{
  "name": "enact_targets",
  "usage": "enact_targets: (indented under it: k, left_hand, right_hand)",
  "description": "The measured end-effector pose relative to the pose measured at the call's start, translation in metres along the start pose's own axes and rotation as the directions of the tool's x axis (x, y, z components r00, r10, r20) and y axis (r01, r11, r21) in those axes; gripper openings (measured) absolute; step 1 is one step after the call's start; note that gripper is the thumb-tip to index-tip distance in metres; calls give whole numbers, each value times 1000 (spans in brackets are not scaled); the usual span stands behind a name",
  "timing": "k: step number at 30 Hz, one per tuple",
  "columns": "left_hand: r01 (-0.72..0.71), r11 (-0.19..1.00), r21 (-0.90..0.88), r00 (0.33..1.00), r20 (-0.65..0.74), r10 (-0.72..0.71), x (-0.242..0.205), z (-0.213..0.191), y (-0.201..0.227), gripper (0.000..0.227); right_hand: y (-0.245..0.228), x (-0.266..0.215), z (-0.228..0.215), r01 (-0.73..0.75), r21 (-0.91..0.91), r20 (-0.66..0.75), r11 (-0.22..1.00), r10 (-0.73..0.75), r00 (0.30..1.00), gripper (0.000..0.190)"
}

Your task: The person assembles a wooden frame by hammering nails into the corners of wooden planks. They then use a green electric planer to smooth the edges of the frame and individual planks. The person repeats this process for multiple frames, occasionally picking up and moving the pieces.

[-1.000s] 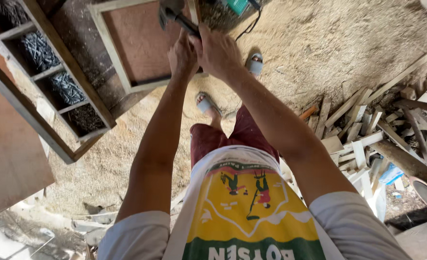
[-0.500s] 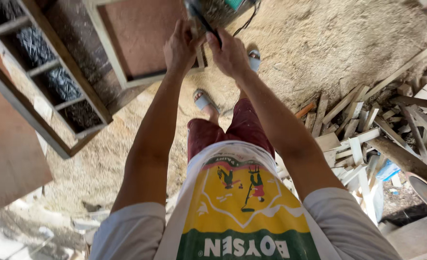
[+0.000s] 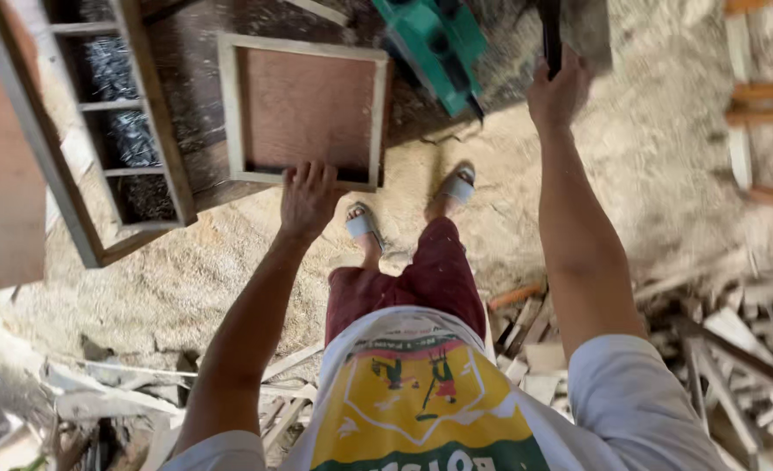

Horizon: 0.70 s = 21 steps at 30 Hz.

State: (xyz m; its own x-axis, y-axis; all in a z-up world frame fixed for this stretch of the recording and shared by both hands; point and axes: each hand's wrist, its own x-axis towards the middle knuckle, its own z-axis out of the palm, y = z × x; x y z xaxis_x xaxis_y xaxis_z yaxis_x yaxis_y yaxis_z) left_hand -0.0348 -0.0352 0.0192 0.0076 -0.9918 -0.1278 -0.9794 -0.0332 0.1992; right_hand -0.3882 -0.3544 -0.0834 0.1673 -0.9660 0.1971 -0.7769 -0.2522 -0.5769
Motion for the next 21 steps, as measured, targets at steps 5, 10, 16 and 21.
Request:
enact_targets:
  k: [5, 10, 16, 21]
  left_hand:
    - [43, 995, 90, 999, -31, -40, 26, 15, 2, 44]
    - [109, 992, 67, 990, -93, -102, 46, 12, -2, 44]
    - [24, 992, -121, 975, -217, -50, 57, 21, -54, 22]
    - [222, 962, -159, 922, -285, -261, 125, 1, -145, 47]
  right_hand:
    - [-87, 24, 45, 106, 493, 339, 863, -303, 891, 42]
    - [-131, 29, 44, -460, 626, 640, 630, -76, 765, 64]
    - [-172, -50, -65, -678, 434, 719, 593, 226, 657, 72]
    - [-252, -142, -120, -632, 562, 588, 534, 280, 759, 66]
